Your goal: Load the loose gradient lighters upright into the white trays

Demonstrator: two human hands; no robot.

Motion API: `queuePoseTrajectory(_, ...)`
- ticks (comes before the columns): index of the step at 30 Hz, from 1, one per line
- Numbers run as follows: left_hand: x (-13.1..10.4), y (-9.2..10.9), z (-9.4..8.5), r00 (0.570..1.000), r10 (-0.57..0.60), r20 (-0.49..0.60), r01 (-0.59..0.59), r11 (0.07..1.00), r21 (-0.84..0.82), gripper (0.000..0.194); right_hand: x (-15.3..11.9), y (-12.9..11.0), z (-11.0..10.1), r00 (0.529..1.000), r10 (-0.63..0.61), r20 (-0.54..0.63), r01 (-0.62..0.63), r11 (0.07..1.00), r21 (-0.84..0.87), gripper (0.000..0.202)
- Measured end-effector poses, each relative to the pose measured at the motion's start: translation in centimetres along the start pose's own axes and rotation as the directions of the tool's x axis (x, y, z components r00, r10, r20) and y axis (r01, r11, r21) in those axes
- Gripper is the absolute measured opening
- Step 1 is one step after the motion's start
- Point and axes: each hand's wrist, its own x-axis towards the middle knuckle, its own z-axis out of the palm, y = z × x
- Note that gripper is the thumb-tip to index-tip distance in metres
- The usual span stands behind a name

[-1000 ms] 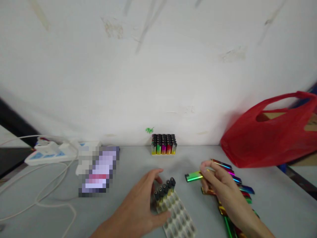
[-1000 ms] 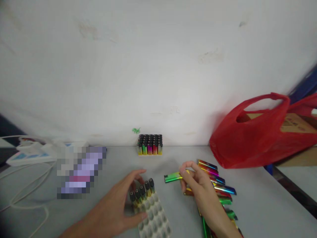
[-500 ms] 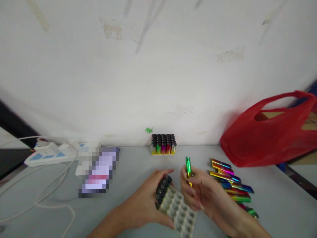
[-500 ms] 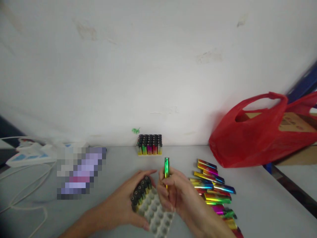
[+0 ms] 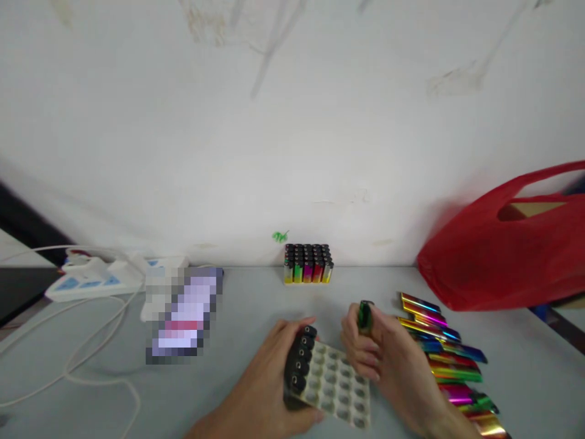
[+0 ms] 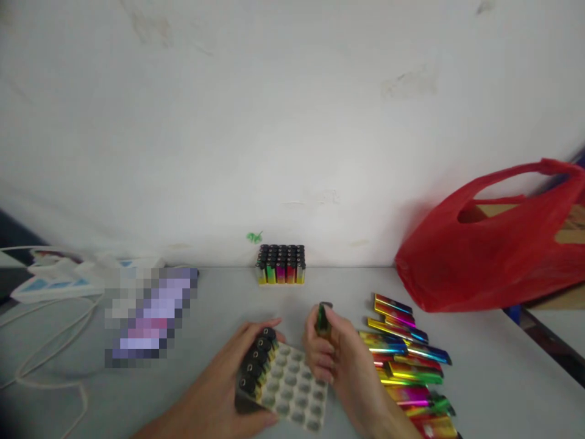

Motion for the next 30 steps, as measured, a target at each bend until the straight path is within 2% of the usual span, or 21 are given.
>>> queuePoseTrajectory(2,-0.2,0.2,-0.2,0.999,0.027,0.019,-0.028,0.999,0.016,0.103,0.1,0.2,-0.4,0.997,0.028,0.065,-0.031,0.999,0.038,0.061)
queuePoseTrajectory(5,-0.3,0.4,-0.7,0.998,0.030,0.057,-0.031,0.999,0.014,0.100,0.2,0.5,-0.7,0.991,0.045,0.129,-0.052,0.997,0.052,0.069)
queuePoseTrajectory(10,-0.2,0.6,-0.8,0.994,-0.073,0.081,0.070,0.997,0.035,0.111,-0.2,0.6,-0.9,0.994,0.021,0.105,-0.032,0.995,0.100,0.069)
queuePoseTrajectory(16,-0.4,0.4,-0.5,0.992,-0.095,0.084,0.090,0.994,0.068,0.113,-0.7,0.8,-0.5,0.999,0.014,0.046,-0.023,0.981,0.194,0.067)
queuePoseTrajectory(19,-0.3,0.5,-0.8,0.984,-0.113,0.140,0.100,0.990,0.101,0.116,-0.6,0.8,-0.1,0.998,0.047,0.045,-0.055,0.977,0.208,0.069)
queuePoseTrajectory(24,-0.4,1.2,-1.1,0.989,-0.093,0.118,0.084,0.994,0.075,0.110,-0.4,0.6,-0.1,0.994,0.086,0.074,-0.099,0.975,0.198,0.070)
queuePoseTrajectory(30,-0.4,0.8,-1.1,0.984,-0.056,0.170,0.044,0.996,0.072,0.108,-0.5,0.6,-0.2,0.987,0.108,0.123,-0.132,0.969,0.208,0.070)
